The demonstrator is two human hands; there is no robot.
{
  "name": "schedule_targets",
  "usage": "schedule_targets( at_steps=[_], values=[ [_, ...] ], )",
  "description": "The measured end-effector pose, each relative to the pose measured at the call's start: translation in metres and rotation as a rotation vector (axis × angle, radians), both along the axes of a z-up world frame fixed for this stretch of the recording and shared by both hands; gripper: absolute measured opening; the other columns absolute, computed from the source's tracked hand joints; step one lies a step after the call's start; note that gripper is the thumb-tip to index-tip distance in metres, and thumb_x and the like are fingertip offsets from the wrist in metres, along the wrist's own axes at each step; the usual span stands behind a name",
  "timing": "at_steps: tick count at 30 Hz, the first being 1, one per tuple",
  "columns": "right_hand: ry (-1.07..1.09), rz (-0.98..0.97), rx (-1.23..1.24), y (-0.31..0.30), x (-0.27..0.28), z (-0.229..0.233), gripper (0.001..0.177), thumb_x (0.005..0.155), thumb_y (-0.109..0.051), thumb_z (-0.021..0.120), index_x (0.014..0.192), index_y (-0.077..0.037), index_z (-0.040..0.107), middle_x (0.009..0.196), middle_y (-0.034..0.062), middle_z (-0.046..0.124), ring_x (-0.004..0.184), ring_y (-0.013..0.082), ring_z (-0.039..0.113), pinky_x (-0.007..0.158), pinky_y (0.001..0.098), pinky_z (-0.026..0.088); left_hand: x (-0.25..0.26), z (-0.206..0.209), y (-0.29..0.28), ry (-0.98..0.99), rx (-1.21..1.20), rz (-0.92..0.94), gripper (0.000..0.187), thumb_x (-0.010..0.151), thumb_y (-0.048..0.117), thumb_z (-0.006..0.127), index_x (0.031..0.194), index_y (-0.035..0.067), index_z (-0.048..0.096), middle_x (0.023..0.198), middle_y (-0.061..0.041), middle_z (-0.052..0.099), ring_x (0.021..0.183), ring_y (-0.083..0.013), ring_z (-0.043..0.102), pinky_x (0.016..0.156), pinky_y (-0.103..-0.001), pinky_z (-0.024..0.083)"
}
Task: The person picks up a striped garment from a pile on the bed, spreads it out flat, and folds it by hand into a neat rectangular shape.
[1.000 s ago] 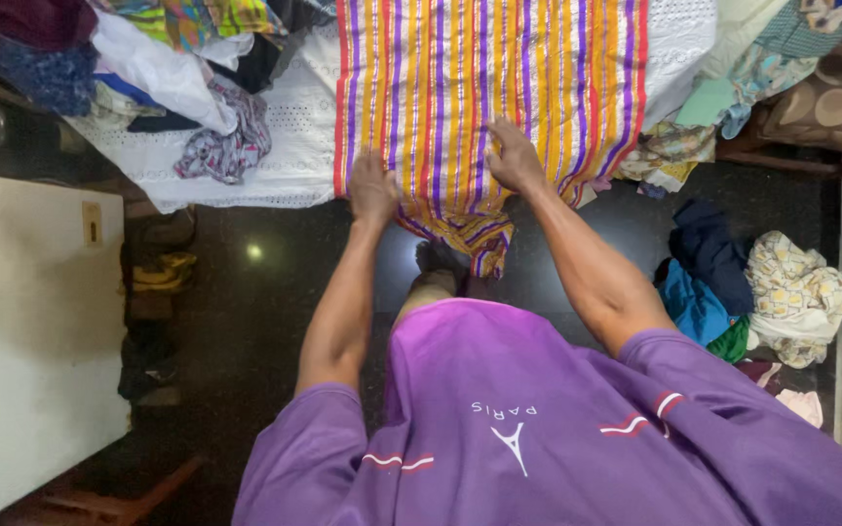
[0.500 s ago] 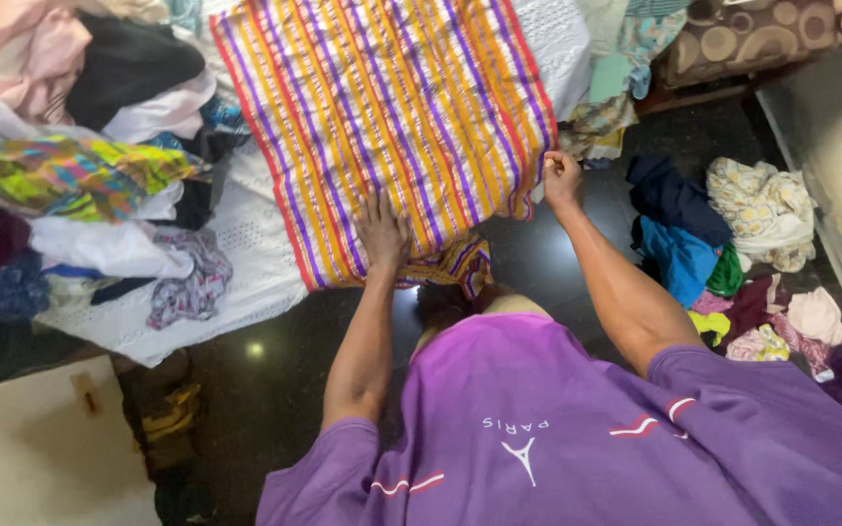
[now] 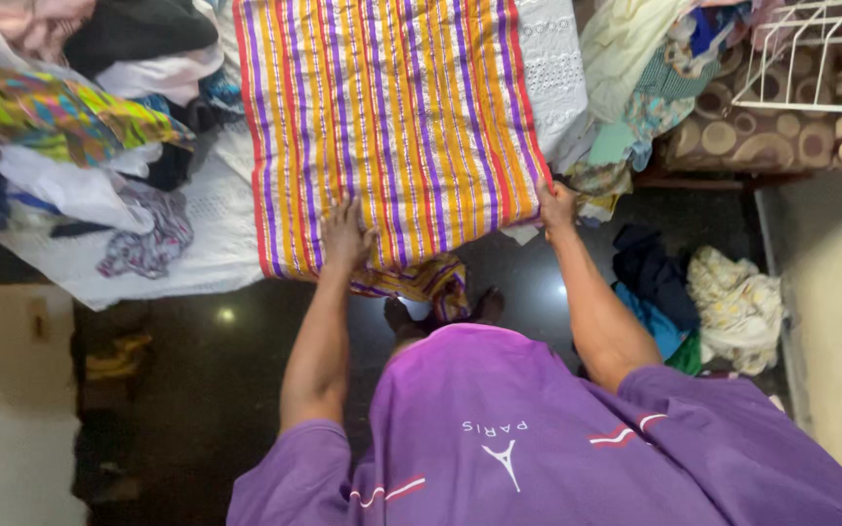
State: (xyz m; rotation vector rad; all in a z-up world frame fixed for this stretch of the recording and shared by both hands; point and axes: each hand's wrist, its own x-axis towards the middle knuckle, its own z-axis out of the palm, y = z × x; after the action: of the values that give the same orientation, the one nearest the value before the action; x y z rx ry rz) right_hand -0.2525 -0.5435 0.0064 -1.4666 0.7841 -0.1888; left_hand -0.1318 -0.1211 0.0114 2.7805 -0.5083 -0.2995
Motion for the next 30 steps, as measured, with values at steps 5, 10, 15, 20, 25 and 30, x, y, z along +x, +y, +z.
schedule_targets(
  at_steps=[5, 10, 15, 20, 25, 30],
  values=[
    [-0.034, 0.066, -0.419, -0.017, -0.012, -0.004, 0.025, 0.097, -0.029, 0.07, 0.094, -0.004, 0.073, 0.08, 0.0019, 0.068, 0.075, 0.0123, 0.061, 0.068, 0.0335, 0.049, -0.004, 0.021, -0.004, 0.029, -0.026, 0.058, 0.095, 0.084, 0.045, 0.079, 0.161, 0.016, 0.03, 0.164, -0.013, 0.032, 0.154, -0.0355, 0.024, 0.123, -0.057, 0.021],
    [-0.048, 0.095, -0.755, -0.027, 0.003, 0.0, 0.022, 0.09, -0.021, 0.07, 0.104, -0.004, 0.072, 0.095, 0.012, 0.071, 0.085, 0.0247, 0.068, 0.079, 0.0377, 0.053, -0.004, 0.058, -0.016, 0.122, 0.092, 0.099, 0.102, 0.077, 0.042, 0.085, 0.158, 0.015, 0.03, 0.164, -0.011, 0.032, 0.152, -0.0332, 0.026, 0.121, -0.051, 0.025],
    [-0.442, 0.17, -1.013, 0.023, 0.031, 0.039, 0.03, 0.094, -0.014, 0.065, 0.12, -0.001, 0.063, 0.114, 0.0206, 0.065, 0.106, 0.0381, 0.064, 0.093, 0.0479, 0.052, -0.006, 0.056, -0.035, -0.057, 0.038, 0.043, 0.071, 0.101, 0.04, 0.071, 0.157, 0.009, 0.04, 0.163, -0.016, 0.04, 0.154, -0.0317, 0.034, 0.131, -0.046, 0.025],
    [-0.511, 0.784, -0.976, 0.113, 0.065, 0.065, 0.047, 0.093, -0.003, 0.058, 0.14, -0.001, 0.057, 0.141, 0.0248, 0.061, 0.136, 0.0399, 0.054, 0.118, 0.0492, 0.044, 0.004, 0.032, -0.08, -0.237, -0.055, -0.447, 0.058, 0.101, 0.031, 0.056, 0.154, 0.01, 0.043, 0.162, -0.012, 0.035, 0.152, -0.0335, 0.028, 0.122, -0.051, 0.022],
    [-0.5, 0.907, -1.044, 0.11, 0.124, 0.035, 0.057, 0.09, -0.012, 0.065, 0.145, -0.004, 0.053, 0.15, 0.0196, 0.054, 0.142, 0.0372, 0.048, 0.117, 0.0512, 0.036, 0.06, 0.036, -0.062, -0.094, -0.132, -0.467, 0.053, 0.104, 0.031, 0.048, 0.156, 0.019, 0.045, 0.166, -0.003, 0.036, 0.156, -0.0256, 0.029, 0.127, -0.044, 0.024],
    [-0.169, 0.944, -1.21, 0.047, 0.183, 0.037, 0.063, 0.102, -0.033, 0.056, 0.158, -0.01, 0.042, 0.164, 0.0136, 0.037, 0.15, 0.0383, 0.033, 0.123, 0.0516, 0.027, 0.148, 0.023, -0.007, -0.257, 0.004, -0.171, 0.059, 0.108, 0.042, 0.041, 0.16, 0.015, 0.036, 0.169, -0.011, 0.024, 0.153, -0.0305, 0.016, 0.12, -0.051, 0.01]
  ],
)
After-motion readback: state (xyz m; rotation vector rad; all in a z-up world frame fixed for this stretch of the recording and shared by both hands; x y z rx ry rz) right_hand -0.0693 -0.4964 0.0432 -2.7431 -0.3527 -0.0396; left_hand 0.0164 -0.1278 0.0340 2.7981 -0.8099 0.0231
